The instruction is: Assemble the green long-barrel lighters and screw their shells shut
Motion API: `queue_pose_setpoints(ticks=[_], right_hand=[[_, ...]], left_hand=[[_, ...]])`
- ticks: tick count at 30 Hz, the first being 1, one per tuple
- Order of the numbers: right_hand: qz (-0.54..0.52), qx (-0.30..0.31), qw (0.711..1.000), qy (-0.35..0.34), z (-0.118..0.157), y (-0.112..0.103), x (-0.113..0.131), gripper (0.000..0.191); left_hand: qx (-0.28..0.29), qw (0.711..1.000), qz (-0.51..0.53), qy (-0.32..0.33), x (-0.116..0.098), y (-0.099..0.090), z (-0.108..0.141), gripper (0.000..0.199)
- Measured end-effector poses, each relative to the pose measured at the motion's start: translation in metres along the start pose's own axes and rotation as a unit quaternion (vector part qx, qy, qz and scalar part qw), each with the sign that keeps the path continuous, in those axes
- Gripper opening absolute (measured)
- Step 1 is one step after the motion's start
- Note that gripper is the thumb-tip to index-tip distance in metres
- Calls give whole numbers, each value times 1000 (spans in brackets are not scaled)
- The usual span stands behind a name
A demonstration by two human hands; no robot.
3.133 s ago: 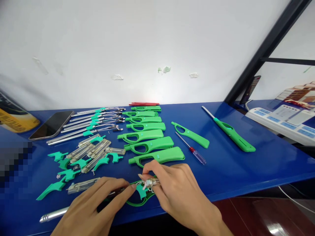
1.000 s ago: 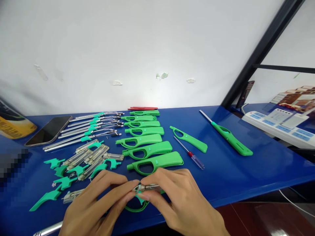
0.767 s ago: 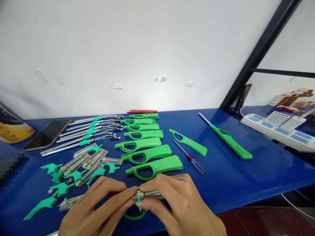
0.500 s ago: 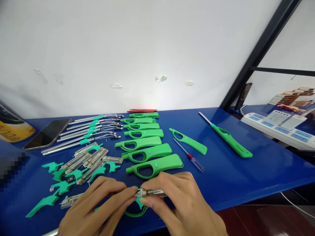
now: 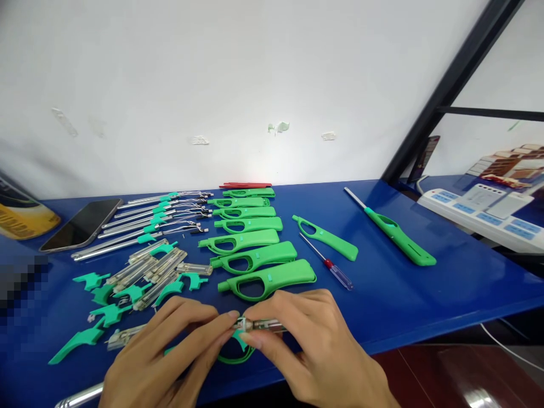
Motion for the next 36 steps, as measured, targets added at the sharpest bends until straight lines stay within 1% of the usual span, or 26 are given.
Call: queue_pose_setpoints(ticks=[8,15,22,27,29,33,36], right_hand=[[-5,6,1000,-1,3,4,-1,17],[15,15,1000,-4,6,5,-3,22],[18,34,999,-8,5,5,0,28],[20,23,999,-11,5,5,-1,24],[20,15,1000,-12,6,4,-1,22],[20,8,1000,-10,5,4,-3,22],[15,12,1000,-8,5,4,-3,23]], left_hand=[[11,1000,-27,11,1,0,0,43],[5,1000,-16,22,-1,-1,-1,41],[20,998,-28,46,2,1,5,41],[28,998,-30,49,1,-3,2,37],[14,998,-39,47,-2,-4,-1,34],[-23,1000,-2,21,-5,-5,-7,22],[-28,999,9,24,-7,-4,-8,23]])
Point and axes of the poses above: each hand's wrist, its own z-axis away from the middle knuckle, its own y-axis out of the palm, x = y × z, the point moved 3 cm from there along -z, towards the middle knuckle, and after that the axes turned 1 degree about z, right-handed, at the moved point
